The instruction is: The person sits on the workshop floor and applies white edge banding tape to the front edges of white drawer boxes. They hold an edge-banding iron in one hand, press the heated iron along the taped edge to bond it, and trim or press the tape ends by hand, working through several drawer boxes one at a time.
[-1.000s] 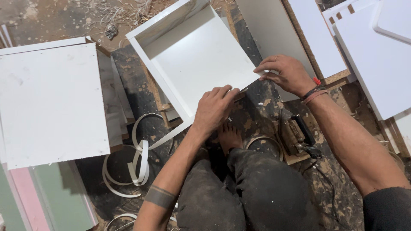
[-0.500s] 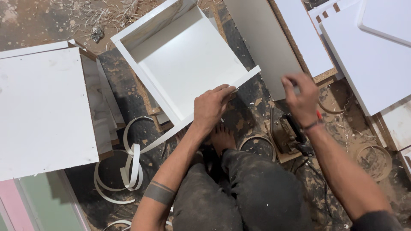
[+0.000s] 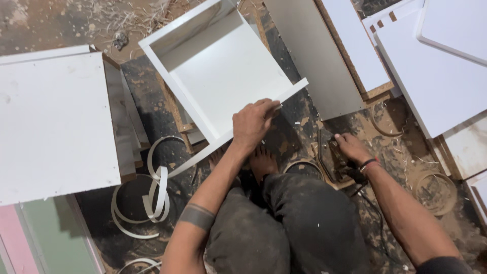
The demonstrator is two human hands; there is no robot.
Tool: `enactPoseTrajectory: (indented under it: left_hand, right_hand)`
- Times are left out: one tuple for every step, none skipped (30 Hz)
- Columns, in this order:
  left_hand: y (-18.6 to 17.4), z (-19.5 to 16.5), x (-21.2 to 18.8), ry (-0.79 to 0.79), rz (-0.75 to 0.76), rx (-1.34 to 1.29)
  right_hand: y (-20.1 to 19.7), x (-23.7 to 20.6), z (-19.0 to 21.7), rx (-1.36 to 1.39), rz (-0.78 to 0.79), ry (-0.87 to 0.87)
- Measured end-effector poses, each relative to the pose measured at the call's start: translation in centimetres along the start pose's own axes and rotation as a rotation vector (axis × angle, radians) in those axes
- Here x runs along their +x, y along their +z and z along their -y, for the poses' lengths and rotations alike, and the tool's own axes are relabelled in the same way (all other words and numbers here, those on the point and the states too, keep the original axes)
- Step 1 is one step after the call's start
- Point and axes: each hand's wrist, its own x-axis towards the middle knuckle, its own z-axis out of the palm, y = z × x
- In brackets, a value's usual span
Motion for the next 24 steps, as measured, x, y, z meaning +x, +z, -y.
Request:
enactPoseTrajectory:
  left_hand:
    - [0.0, 0.0, -0.2, -0.003, 0.005, 0.008]
    - [-0.1, 0.0, -0.3, -0.013, 0.005, 0.014]
    - [-0.1, 0.1, -0.3, -0.019, 0.002, 0.021]
    - [-0.1, 0.1, -0.4, -0.025, 0.004, 0.023]
    - [0.0, 0.2, -0.5, -0.018, -0.01, 0.008]
    - [0.0, 0.2, -0.6, -0.014, -0.025, -0.004]
    - [0.0, 0.4, -0.7, -0.013, -0.037, -0.01]
    - [0.0, 0.6, -0.8, -0.009, -0.041, -0.004]
    - [0.1, 0.7, -0.8, -0.009, -0.047, 0.001]
    - [0.1, 0.7, -0.8, -0.013, -0.051, 0.005]
    - [0.2, 0.8, -0.9, -0.017, -0.041, 0.004]
    - [0.3, 0.9, -0.9, -0.016, -0.031, 0.005]
    - [0.3, 1.0, -0.9, -0.017, -0.025, 0.005]
    - [0.4, 1.0, -0.9, -0.008, -0.027, 0.005]
    - [0.4, 1.0, -0.9, -0.001, -0.026, 0.005]
    - [0.4, 1.0, -1.0, 0.006, -0.024, 0.008]
    - [0.3, 1.0, -1.0, 0.006, -0.024, 0.01]
    - [0.3, 1.0, -1.0, 0.009, -0.024, 0.012]
    - [0.2, 1.0, -1.0, 0.015, -0.028, 0.014]
    - [0.2, 1.0, -1.0, 0.006, -0.018, 0.008]
    - [0.2, 1.0, -1.0, -0.002, -0.005, 0.0]
    - [0.1, 1.0, -0.9, -0.007, 0.004, -0.007]
    - [0.1, 1.0, -0.9, -0.003, -0.007, -0.007]
    - [0.2, 1.0, -1.0, 0.001, -0.013, -0.009]
  right_hand:
    - [-0.1, -0.3, 0.2, 0.033, 0.001, -0.055]
    - [-0.1, -0.6, 0.3, 0.033, 0.02, -0.102]
    - [-0.1, -0.9, 0.2, 0.034, 0.035, -0.151]
    - [0.0, -1.3, 0.1, 0.033, 0.052, -0.192]
    - [0.1, -1.8, 0.1, 0.022, 0.066, -0.187]
    - [0.3, -2.2, 0.1, 0.012, 0.084, -0.184]
    - [0.6, -2.4, 0.2, 0.004, 0.108, -0.184]
    - [0.7, -2.6, 0.3, -0.009, 0.056, -0.204]
    - [0.7, -2.8, 0.5, -0.026, 0.007, -0.228]
    - [0.4, -3.2, 0.6, -0.045, -0.038, -0.248]
    - [-0.2, -3.7, 0.8, 0.006, -0.021, -0.212]
    - [-1.4, -3.9, 1.1, 0.06, -0.008, -0.176]
    - [-2.7, -4.1, 1.8, 0.112, 0.004, -0.142]
    - [-4.0, -4.6, 2.5, 0.132, -0.043, -0.229]
    - [-5.3, -5.1, 3.4, 0.153, -0.088, -0.314]
    - [-6.6, -5.5, 4.4, 0.162, -0.095, -0.324]
    - [-8.0, -5.6, 5.8, 0.171, -0.101, -0.334]
    - [-8.9, -5.5, 7.4, 0.196, -0.114, -0.369]
    - [-9.8, -5.3, 9.0, 0.22, -0.132, -0.406]
    - [-10.5, -5.0, 10.5, 0.23, -0.149, -0.42]
    - [-10.6, -4.5, 12.1, 0.241, -0.167, -0.431]
    - [-10.8, -3.6, 13.6, 0.156, -0.196, -0.468]
    - [-10.6, -2.6, 15.1, 0.07, -0.223, -0.505]
    - [-10.1, -1.7, 16.3, -0.003, -0.247, -0.525]
